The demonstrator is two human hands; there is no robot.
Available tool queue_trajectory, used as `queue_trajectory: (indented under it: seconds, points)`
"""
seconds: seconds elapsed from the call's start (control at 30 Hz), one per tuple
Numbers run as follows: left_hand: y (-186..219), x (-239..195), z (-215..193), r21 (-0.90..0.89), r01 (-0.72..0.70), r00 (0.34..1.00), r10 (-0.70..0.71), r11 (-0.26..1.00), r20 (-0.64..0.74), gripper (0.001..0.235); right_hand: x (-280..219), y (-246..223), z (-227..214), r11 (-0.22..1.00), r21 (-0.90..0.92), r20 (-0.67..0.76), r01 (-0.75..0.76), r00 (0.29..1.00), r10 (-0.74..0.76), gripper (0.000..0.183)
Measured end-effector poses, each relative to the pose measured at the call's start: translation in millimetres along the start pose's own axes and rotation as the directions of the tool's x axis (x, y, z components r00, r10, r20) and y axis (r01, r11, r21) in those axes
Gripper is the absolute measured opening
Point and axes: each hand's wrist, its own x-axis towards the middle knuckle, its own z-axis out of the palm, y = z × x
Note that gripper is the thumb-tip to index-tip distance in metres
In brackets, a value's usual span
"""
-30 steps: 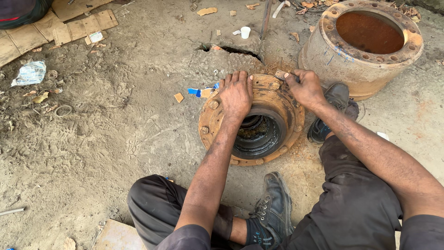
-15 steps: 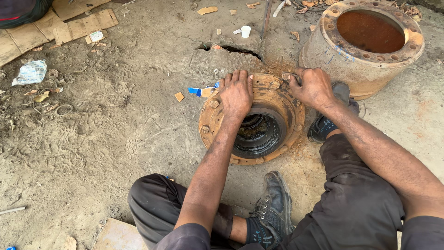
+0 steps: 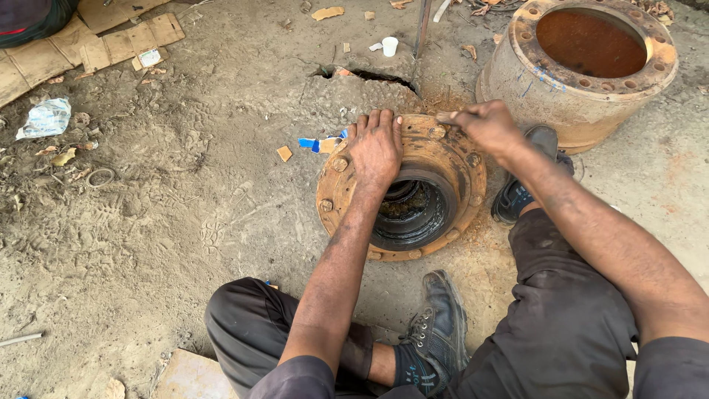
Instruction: The person scrubs the outer surface of a large, rusty, cylindrical metal part with a small abrasive tool. They rotate the part to access different areas and continue scrubbing the exterior.
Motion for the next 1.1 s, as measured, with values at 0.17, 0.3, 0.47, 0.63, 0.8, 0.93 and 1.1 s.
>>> queue_trajectory:
  seconds: [0.17,0.3,0.47,0.63,0.8,0.93,1.1]
  points:
    - [2,2,1,0.033,0.005,1.0,-0.006,0.999,0.009,0.029,5,4,-26,0.793,0.257,0.177,-0.552,0.834,0.523,0.018]
    - [-1,0,8,0.037,0.029,0.998,-0.03,0.999,0.049,0.03,8,0,-24,0.766,0.313,0.284,-0.561,0.825,0.488,0.021]
    - [-8,4,23,0.078,0.011,0.999,-0.014,0.997,0.04,0.035,24,-20,-2,0.793,0.26,0.331,-0.551,0.822,0.463,0.023]
    - [-16,4,31,0.078,-0.011,1.0,0.009,0.997,0.029,0.04,34,-8,3,0.798,0.247,0.307,-0.549,0.826,0.473,0.024]
    - [-12,1,22,0.039,0.017,0.999,-0.019,0.999,0.043,0.04,30,35,-21,0.673,0.341,0.438,-0.657,0.744,0.504,0.026]
    - [-4,3,14,0.075,0.052,0.993,-0.059,0.996,0.099,0.04,33,30,-17,0.675,0.353,0.392,-0.648,0.758,0.522,0.03]
    - [-5,2,12,-0.001,0.025,0.999,-0.025,1.0,0.047,0.038,37,4,1,0.731,0.284,0.379,-0.62,0.773,0.509,0.027]
